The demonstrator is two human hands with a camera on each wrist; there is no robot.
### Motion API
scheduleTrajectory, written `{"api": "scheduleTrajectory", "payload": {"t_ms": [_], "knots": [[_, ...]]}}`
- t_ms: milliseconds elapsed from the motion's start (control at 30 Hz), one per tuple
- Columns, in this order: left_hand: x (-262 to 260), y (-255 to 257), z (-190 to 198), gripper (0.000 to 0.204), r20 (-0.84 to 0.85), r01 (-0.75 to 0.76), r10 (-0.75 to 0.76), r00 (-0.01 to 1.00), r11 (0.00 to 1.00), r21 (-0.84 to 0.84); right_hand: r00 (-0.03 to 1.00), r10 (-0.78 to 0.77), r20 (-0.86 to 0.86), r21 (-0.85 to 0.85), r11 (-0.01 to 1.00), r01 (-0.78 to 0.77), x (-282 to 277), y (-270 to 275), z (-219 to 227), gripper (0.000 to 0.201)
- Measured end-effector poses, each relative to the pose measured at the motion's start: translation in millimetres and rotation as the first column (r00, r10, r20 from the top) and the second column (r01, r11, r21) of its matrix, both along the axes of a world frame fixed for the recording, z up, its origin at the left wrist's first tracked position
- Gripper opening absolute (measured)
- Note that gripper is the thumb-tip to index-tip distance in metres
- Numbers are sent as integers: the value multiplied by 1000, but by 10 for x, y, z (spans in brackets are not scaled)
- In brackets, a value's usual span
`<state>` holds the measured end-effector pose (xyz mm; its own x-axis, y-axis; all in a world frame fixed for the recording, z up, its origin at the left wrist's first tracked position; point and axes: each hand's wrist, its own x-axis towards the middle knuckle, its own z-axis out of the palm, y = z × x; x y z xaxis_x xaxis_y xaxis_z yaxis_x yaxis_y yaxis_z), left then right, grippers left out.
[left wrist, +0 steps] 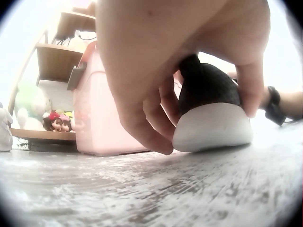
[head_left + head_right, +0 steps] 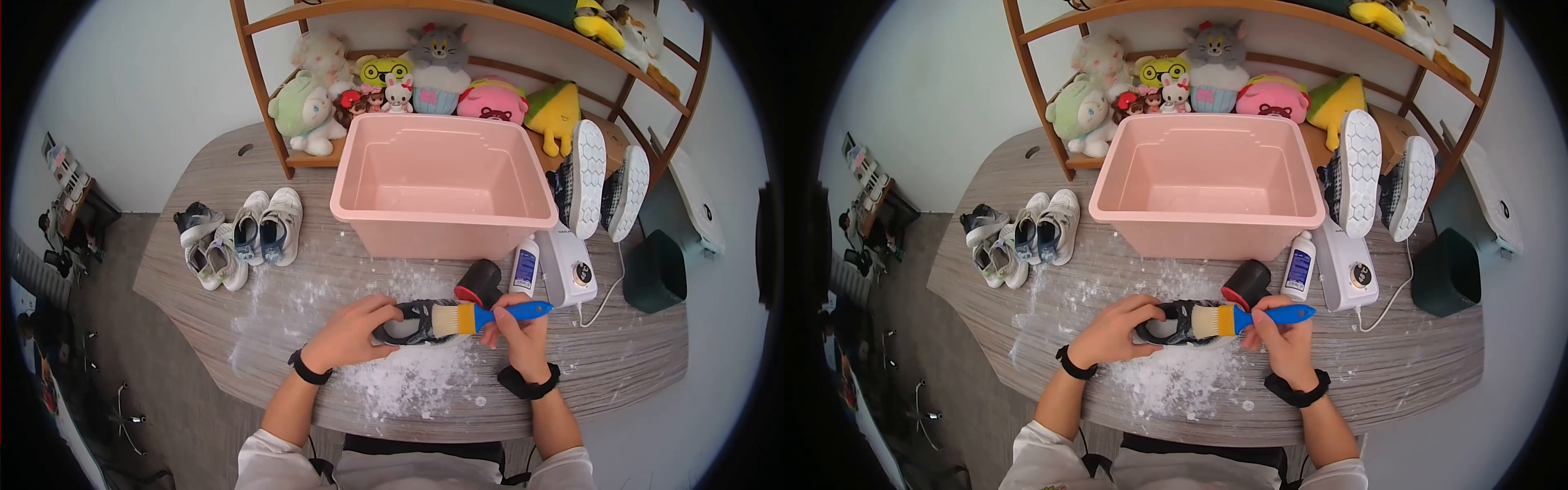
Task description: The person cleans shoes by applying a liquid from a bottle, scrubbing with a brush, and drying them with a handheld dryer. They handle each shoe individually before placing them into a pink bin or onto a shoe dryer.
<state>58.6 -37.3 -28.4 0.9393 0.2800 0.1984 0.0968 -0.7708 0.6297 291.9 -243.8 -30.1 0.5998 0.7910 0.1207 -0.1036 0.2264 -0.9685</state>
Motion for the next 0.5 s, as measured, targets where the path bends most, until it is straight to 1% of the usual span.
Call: {"api": "scheduleTrajectory", "payload": {"t_ms": [33, 67, 133, 167, 233, 267, 333, 367, 433, 467, 500], "knots": [[0, 2, -7, 47, -3, 4, -4, 1000, 1000, 2, 1000, -9, 7, -92, 996, 10, 30, -3, 7, 8], [3, 6, -25, 47, 1, 6, -6, 1000, 1000, -6, 1000, -14, 5, -91, 996, 14, 61, -11, -15, 8], [11, 11, -33, 48, 4, 11, -11, 1000, 1000, -16, 969, -160, 186, -150, 970, 189, 132, -28, -78, 5], [10, 11, -28, 48, 14, 12, -12, 1000, 1000, -18, 969, -162, 186, -151, 970, 191, 157, -43, -78, 5], [8, 13, -34, 48, 24, 14, -13, 1000, 1000, -21, 917, -258, 305, -45, 958, 285, 192, -65, -72, 3], [5, 13, -39, 48, 19, 11, -10, 1000, 1000, -29, 917, -258, 305, -46, 957, 285, 194, -70, -67, 3], [4, 8, -37, 48, 17, 7, -7, 1000, 999, -37, 939, -251, 236, 27, 967, 252, 197, -78, -45, 3], [3, 3, -30, 48, 16, 3, -2, 1000, 1000, -26, 938, -251, 238, 28, 967, 252, 187, -86, -16, 3], [2, 0, -25, 49, 14, -2, 3, 1000, 1000, -16, 979, -186, 84, 3, 982, 186, 137, -103, 34, 5], [1, 0, -24, 49, 13, -1, 1, 1000, 1000, -17, 979, -185, 84, 3, 983, 186, 116, -98, 32, 5], [-1, -1, -26, 49, 11, 0, 0, 1000, 1000, -18, 991, -114, 76, 0, 994, 114, 92, -91, 29, 7]]}}
